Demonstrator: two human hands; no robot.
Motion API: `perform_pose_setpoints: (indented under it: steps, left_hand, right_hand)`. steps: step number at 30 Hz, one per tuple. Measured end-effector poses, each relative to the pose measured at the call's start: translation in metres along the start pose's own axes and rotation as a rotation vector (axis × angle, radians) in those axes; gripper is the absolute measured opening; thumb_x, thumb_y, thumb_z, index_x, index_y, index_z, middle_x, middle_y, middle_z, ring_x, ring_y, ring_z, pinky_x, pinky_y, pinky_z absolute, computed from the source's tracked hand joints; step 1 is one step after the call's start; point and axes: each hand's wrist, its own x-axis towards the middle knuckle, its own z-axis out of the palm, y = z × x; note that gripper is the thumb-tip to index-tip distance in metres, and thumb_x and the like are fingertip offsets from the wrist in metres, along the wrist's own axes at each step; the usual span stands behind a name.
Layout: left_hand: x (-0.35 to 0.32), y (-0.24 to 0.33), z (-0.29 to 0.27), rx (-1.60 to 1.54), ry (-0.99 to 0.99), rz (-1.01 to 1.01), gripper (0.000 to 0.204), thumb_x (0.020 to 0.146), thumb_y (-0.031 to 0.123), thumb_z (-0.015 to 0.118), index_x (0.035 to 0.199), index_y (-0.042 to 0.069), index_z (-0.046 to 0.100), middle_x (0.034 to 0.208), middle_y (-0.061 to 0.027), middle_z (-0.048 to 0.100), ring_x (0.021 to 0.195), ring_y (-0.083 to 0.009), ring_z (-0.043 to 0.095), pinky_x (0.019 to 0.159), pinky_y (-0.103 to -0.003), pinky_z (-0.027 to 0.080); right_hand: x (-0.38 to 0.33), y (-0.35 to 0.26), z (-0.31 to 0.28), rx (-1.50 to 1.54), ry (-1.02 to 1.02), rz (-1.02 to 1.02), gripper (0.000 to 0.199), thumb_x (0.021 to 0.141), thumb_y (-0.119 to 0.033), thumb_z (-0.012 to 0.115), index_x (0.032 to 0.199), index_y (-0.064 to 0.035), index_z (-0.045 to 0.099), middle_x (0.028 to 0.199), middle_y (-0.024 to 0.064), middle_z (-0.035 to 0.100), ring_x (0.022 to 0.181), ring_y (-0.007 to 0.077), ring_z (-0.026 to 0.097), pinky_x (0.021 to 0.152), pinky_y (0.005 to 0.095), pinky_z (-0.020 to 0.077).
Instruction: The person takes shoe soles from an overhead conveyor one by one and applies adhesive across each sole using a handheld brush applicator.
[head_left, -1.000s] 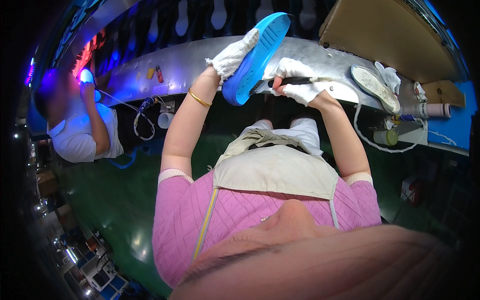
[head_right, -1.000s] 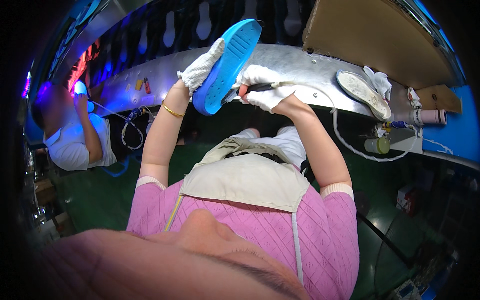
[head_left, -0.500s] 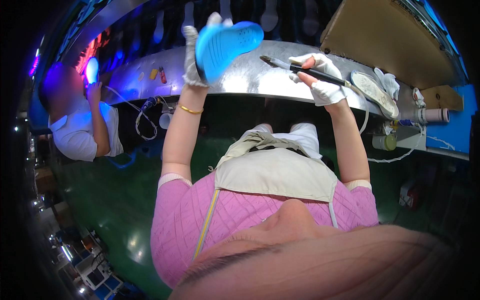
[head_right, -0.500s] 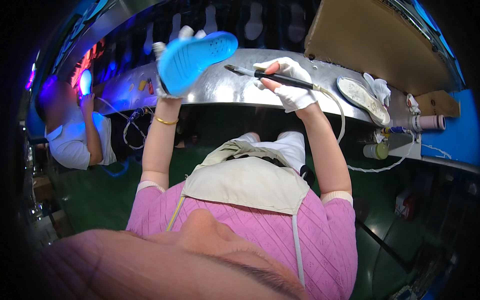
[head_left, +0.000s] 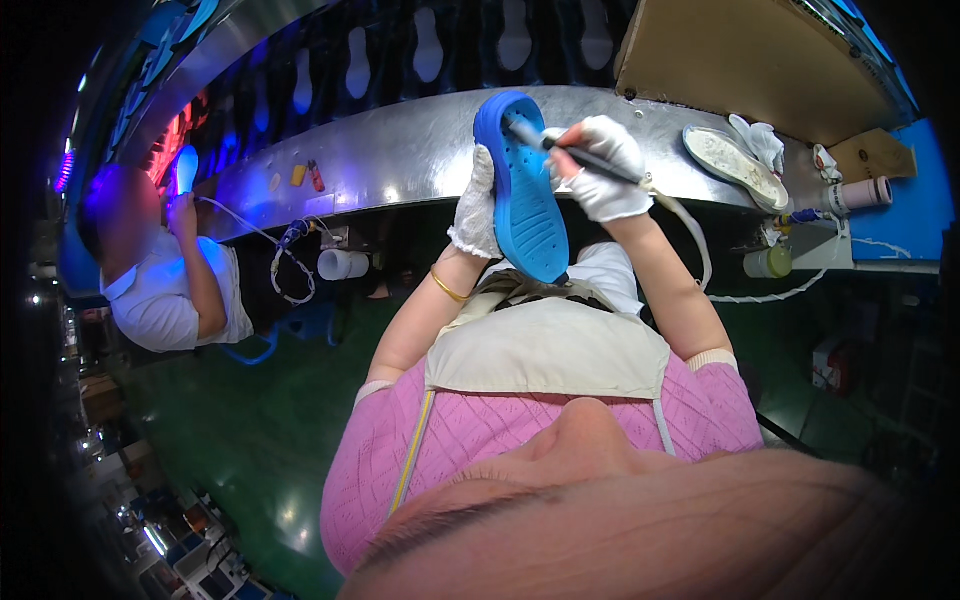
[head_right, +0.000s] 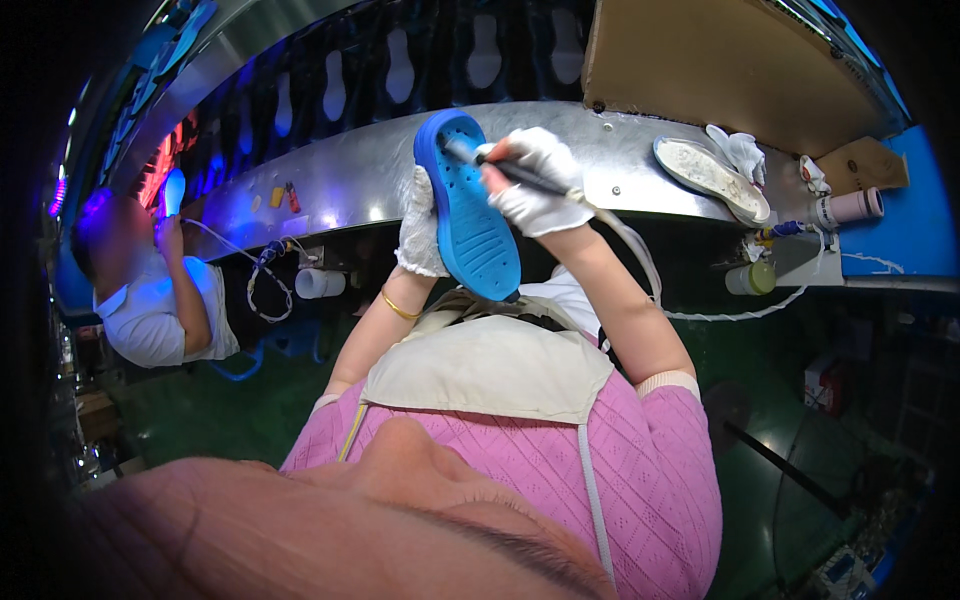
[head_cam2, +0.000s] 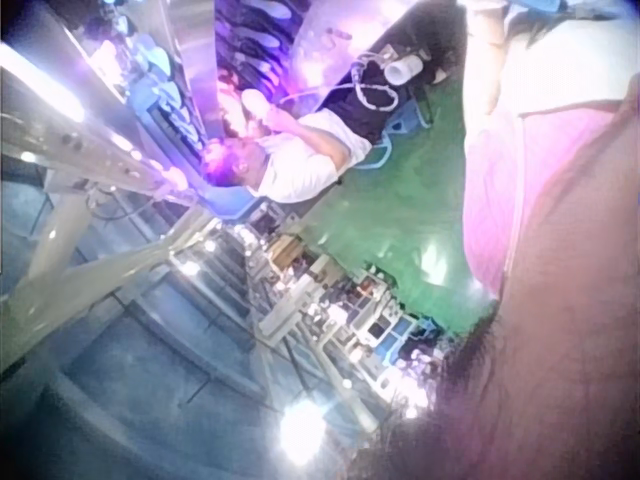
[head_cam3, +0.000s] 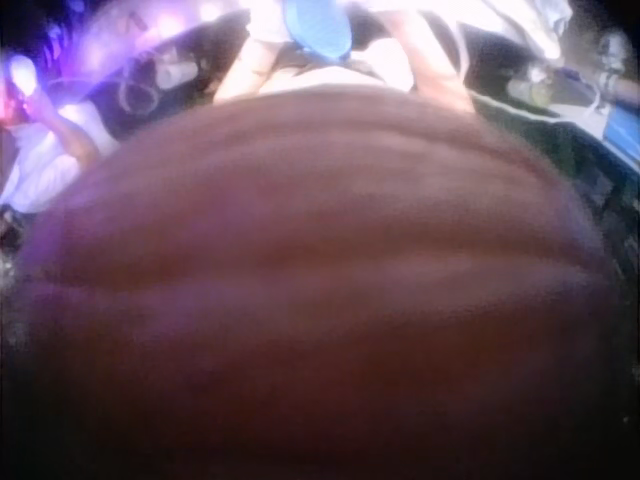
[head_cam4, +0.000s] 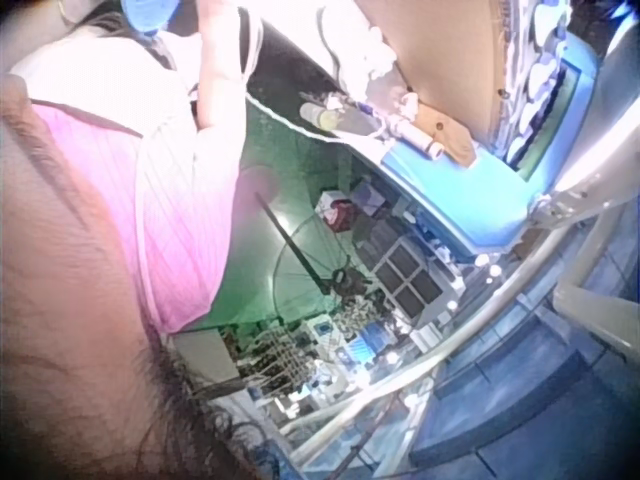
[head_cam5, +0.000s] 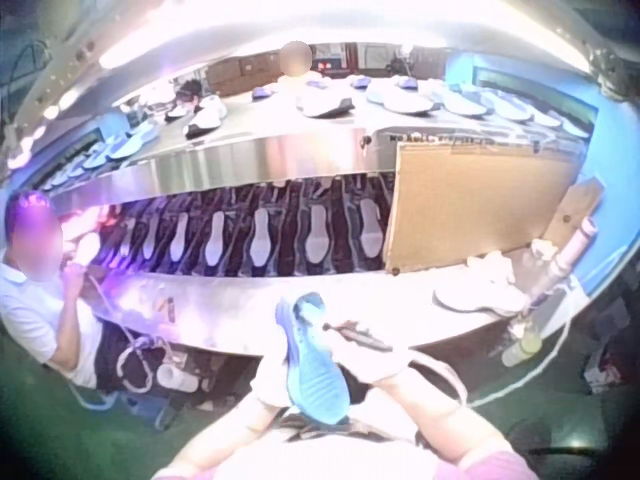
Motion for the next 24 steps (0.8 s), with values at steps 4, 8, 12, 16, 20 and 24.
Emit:
perform_pose_setpoints:
  steps: [4, 8, 12, 16, 20, 24]
  left_hand:
    - [0.001, 0.007, 0.005, -0.063, 0.024, 0.003, 0.08, 0.081, 0.067, 0.046, 0.127, 0.002, 0.041, 0.118, -0.0151, 0.053, 0.105, -0.0271, 0.055, 0.092, -0.04, 0.047]
    - [0.009, 0.013, 0.002, -0.048, 0.057, 0.045, 0.078, 0.081, 0.066, 0.046, 0.127, 0.003, 0.042, 0.115, -0.0161, 0.055, 0.102, -0.0292, 0.056, 0.091, -0.043, 0.047]
    - [0.016, 0.021, -0.008, 0.047, 0.096, 0.11, 0.078, 0.082, 0.068, 0.043, 0.131, 0.007, 0.04, 0.121, -0.0171, 0.052, 0.107, -0.0308, 0.054, 0.093, -0.045, 0.046]
    - [0.02, 0.028, -0.016, -0.031, 0.075, 0.105, 0.077, 0.083, 0.067, 0.043, 0.131, 0.007, 0.04, 0.12, -0.0177, 0.053, 0.105, -0.0319, 0.055, 0.091, -0.045, 0.047]
    - [0.024, 0.033, -0.017, 0.018, 0.035, 0.108, 0.076, 0.08, 0.066, 0.05, 0.126, 0.006, 0.044, 0.112, -0.016, 0.057, 0.101, -0.0332, 0.057, 0.085, -0.048, 0.051]
    - [0.024, 0.04, -0.014, -0.032, 0.036, 0.093, 0.075, 0.08, 0.066, 0.05, 0.126, 0.006, 0.044, 0.111, -0.0149, 0.058, 0.099, -0.0333, 0.059, 0.084, -0.048, 0.051]
  right_hand:
    - [-0.016, -0.016, 0.007, 0.11, -0.176, 0.015, 0.021, 0.072, 0.006, 0.065, 0.089, -0.0039, 0.057, 0.079, 0.0061, 0.058, 0.064, 0.0114, 0.059, 0.059, 0.0233, 0.048]
    - [-0.008, -0.011, 0.004, -0.007, -0.127, -0.125, 0.025, 0.07, 0.004, 0.066, 0.091, -0.0054, 0.056, 0.077, 0.0078, 0.057, 0.063, 0.0178, 0.058, 0.06, 0.0273, 0.0481]
    - [-0.013, -0.018, 0.012, -0.113, -0.283, -0.25, 0.026, 0.065, 0.004, 0.065, 0.088, -0.006, 0.059, 0.075, 0.0101, 0.057, 0.064, 0.0249, 0.058, 0.061, 0.03, 0.0473]
    - [-0.013, -0.017, 0.009, -0.102, -0.28, -0.108, 0.031, 0.066, 0.002, 0.066, 0.095, -0.007, 0.057, 0.077, 0.0109, 0.058, 0.068, 0.0279, 0.059, 0.064, 0.0338, 0.048]
    - [-0.015, -0.018, 0.013, -0.151, -0.433, -0.244, 0.031, 0.067, 0.003, 0.064, 0.095, -0.0082, 0.058, 0.076, 0.0101, 0.058, 0.069, 0.0273, 0.058, 0.065, 0.0328, 0.0476]
    - [-0.023, -0.019, 0.006, -0.021, -0.381, 0.098, 0.024, 0.073, 0.002, 0.062, 0.095, -0.0064, 0.058, 0.075, 0.0047, 0.058, 0.068, 0.0155, 0.056, 0.066, 0.0283, 0.0474]
